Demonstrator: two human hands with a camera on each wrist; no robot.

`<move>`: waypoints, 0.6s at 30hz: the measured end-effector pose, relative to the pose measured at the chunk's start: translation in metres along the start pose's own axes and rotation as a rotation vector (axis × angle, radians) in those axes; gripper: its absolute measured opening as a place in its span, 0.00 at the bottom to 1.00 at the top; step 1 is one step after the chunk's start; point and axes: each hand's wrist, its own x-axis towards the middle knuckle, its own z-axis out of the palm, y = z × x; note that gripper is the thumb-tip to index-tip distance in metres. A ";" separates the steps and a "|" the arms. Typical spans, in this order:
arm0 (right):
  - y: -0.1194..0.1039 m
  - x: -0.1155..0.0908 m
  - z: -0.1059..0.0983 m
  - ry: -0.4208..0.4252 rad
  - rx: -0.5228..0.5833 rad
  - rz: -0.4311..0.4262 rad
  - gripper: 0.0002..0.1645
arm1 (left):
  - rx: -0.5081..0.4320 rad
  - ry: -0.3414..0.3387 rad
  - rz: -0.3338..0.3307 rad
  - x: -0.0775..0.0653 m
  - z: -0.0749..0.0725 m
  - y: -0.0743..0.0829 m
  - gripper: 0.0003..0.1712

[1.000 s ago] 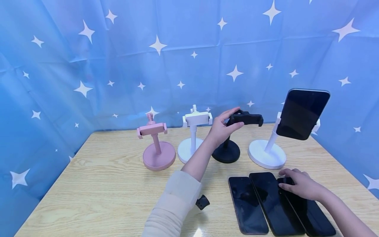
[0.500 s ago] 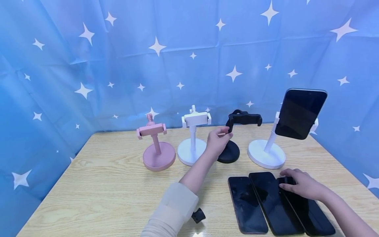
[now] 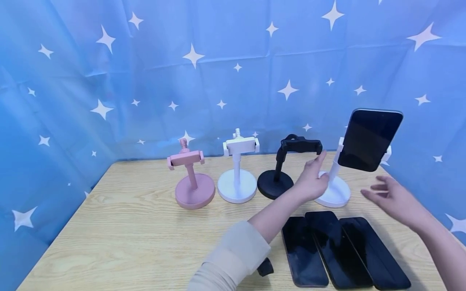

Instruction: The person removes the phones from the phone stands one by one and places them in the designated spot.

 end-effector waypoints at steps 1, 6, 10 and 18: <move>-0.005 0.000 -0.005 0.039 0.025 0.005 0.48 | -0.006 -0.001 0.013 0.001 0.003 0.005 0.33; -0.022 0.001 -0.024 0.256 0.109 -0.066 0.46 | -0.048 0.060 0.087 0.011 0.016 0.023 0.32; -0.028 0.004 -0.031 0.351 0.097 -0.164 0.36 | -0.081 0.152 0.105 0.021 0.022 0.035 0.28; -0.025 0.005 -0.031 0.415 0.122 -0.283 0.22 | -0.154 0.262 0.049 0.026 0.024 0.042 0.18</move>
